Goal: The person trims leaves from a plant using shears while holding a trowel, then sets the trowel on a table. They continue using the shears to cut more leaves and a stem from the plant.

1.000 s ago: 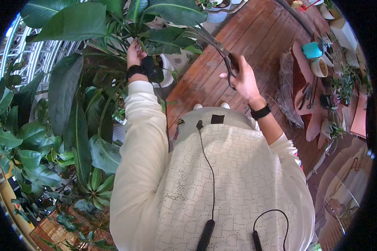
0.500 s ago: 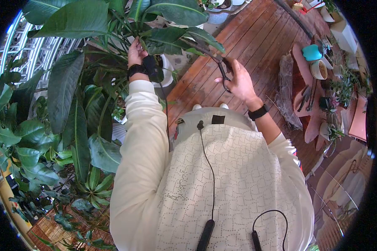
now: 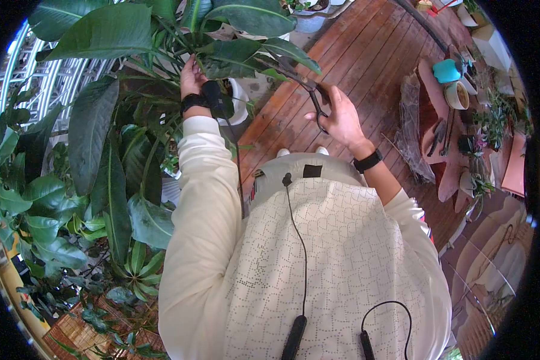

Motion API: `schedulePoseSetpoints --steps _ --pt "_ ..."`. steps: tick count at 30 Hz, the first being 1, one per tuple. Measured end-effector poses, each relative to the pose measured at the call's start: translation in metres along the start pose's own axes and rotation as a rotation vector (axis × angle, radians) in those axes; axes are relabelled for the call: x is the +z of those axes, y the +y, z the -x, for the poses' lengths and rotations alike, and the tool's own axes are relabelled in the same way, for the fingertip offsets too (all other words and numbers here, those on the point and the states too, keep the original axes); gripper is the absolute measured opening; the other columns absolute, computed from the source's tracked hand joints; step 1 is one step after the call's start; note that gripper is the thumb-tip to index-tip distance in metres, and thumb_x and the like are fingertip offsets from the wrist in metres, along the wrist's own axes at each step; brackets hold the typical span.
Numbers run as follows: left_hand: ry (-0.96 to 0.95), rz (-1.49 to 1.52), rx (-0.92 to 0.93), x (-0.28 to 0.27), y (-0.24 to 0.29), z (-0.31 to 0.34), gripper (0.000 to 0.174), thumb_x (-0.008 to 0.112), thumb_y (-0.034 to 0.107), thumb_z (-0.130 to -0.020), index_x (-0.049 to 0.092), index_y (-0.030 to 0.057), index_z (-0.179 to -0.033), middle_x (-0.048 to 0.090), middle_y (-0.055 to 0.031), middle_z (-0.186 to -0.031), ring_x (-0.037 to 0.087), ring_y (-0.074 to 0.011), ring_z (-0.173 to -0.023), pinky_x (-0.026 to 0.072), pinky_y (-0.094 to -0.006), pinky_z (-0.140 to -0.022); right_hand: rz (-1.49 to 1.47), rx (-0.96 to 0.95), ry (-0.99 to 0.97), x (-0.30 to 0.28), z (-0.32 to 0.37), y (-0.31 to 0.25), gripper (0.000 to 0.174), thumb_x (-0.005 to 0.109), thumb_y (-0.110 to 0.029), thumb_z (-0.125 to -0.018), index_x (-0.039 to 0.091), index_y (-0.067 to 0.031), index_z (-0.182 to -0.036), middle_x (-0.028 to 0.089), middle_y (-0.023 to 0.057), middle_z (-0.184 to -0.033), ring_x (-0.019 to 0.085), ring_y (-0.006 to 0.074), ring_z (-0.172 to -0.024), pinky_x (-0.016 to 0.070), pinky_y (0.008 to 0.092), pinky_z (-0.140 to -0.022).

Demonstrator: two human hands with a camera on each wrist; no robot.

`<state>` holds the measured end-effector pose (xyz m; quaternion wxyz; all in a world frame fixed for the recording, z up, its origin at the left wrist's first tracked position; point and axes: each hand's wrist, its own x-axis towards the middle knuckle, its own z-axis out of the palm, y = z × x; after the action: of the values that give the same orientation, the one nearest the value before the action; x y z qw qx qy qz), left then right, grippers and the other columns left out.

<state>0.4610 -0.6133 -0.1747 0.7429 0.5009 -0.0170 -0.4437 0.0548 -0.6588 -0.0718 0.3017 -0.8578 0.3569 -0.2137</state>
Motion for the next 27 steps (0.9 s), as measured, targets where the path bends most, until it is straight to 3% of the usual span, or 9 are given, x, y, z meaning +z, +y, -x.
schedulePoseSetpoints --steps 8,16,19,21,27 --pt "-0.041 -0.048 0.055 0.0 0.0 0.005 0.032 0.066 0.031 -0.086 0.06 0.0058 -0.106 0.068 -0.0084 -0.101 0.065 -0.0239 -0.086 0.0532 -0.0372 -0.076 0.014 0.009 -0.008 0.001 -0.002 -0.001 0.052 0.078 -0.029 -0.072 0.049 -0.0025 -0.106 0.058 0.0166 -0.093 0.058 0.0378 -0.09 0.0467 0.0449 -0.076" --pt "-0.062 0.04 -0.024 -0.003 -0.001 -0.001 0.031 0.065 0.032 -0.086 0.062 0.0063 -0.103 0.069 -0.0079 -0.095 0.065 -0.0229 -0.085 0.0528 -0.0346 -0.075 0.062 0.028 -0.005 0.003 -0.003 0.002 0.052 0.079 -0.026 -0.071 0.051 -0.0036 -0.108 0.061 0.0161 -0.095 0.061 0.037 -0.089 0.0484 0.0447 -0.074" --pt "-0.023 -0.024 -0.018 -0.009 -0.002 -0.008 0.03 0.066 0.032 -0.086 0.063 0.0056 -0.101 0.069 -0.0083 -0.095 0.065 -0.0225 -0.085 0.0522 -0.0336 -0.075 0.045 0.013 0.008 0.005 -0.002 0.008 0.05 0.078 -0.021 -0.07 0.051 -0.0039 -0.109 0.062 0.0157 -0.092 0.061 0.0369 -0.087 0.049 0.044 -0.073" --pt "-0.025 -0.017 -0.03 -0.008 -0.002 -0.006 0.031 0.066 0.032 -0.085 0.063 0.0054 -0.101 0.069 -0.0082 -0.095 0.065 -0.0219 -0.083 0.0522 -0.0327 -0.073 0.076 -0.05 0.054 0.007 -0.002 0.012 0.057 0.08 -0.026 -0.07 0.052 -0.0032 -0.113 0.061 0.0161 -0.083 0.061 0.0337 -0.075 0.0484 0.0389 -0.068" --pt "0.024 0.024 -0.011 -0.001 -0.003 0.004 0.031 0.067 0.033 -0.085 0.063 0.0062 -0.1 0.07 -0.0064 -0.091 0.063 -0.0184 -0.072 0.0502 -0.0287 -0.064 0.064 -0.066 0.052 0.004 -0.001 0.011 0.056 0.08 -0.026 -0.07 0.052 -0.0024 -0.111 0.061 0.0158 -0.08 0.061 0.0347 -0.073 0.0481 0.0393 -0.066"
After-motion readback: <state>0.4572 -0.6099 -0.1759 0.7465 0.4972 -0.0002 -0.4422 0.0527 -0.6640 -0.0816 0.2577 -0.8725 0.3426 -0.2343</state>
